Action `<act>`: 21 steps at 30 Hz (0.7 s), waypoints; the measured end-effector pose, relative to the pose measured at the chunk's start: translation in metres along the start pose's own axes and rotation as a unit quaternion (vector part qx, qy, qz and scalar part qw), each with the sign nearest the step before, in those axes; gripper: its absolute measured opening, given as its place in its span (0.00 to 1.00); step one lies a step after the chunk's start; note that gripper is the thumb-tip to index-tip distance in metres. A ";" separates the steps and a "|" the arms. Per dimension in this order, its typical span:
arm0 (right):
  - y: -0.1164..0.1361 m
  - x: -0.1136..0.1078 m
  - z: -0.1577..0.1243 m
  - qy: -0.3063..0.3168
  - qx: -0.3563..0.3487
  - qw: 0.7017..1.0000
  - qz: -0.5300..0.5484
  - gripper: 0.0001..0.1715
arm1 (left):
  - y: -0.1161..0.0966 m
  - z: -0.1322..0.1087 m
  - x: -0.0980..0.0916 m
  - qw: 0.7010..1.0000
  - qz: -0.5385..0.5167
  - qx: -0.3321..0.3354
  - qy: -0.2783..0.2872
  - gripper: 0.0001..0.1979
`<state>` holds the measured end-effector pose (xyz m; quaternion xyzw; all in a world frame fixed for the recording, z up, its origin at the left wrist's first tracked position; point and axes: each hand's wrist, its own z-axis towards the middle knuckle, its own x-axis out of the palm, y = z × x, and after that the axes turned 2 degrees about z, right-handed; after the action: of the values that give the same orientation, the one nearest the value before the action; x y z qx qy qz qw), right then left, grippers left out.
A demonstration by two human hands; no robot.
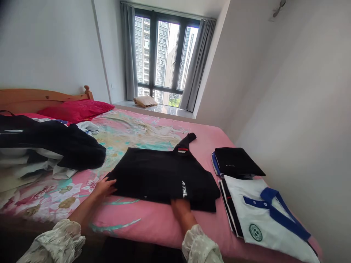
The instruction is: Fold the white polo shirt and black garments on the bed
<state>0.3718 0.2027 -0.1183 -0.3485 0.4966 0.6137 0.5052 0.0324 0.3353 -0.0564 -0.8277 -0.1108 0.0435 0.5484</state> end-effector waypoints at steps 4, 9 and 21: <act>-0.005 -0.010 -0.008 0.057 0.034 0.998 -0.004 0.25 | 0.018 0.006 -0.005 0.999 0.017 -0.025 -0.015 0.33; -0.002 -0.021 -0.011 0.106 0.079 0.991 -0.010 0.29 | 0.019 0.011 -0.008 0.998 0.057 -0.021 -0.010 0.30; -0.021 -0.022 -0.053 0.087 0.114 0.987 -0.070 0.33 | 0.014 0.015 -0.015 0.952 0.298 0.064 -0.024 0.26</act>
<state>0.3935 0.1455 -0.1170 -0.3748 0.5800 0.4830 0.5384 0.0165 0.3398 -0.0758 -0.7849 0.1309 0.2316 0.5597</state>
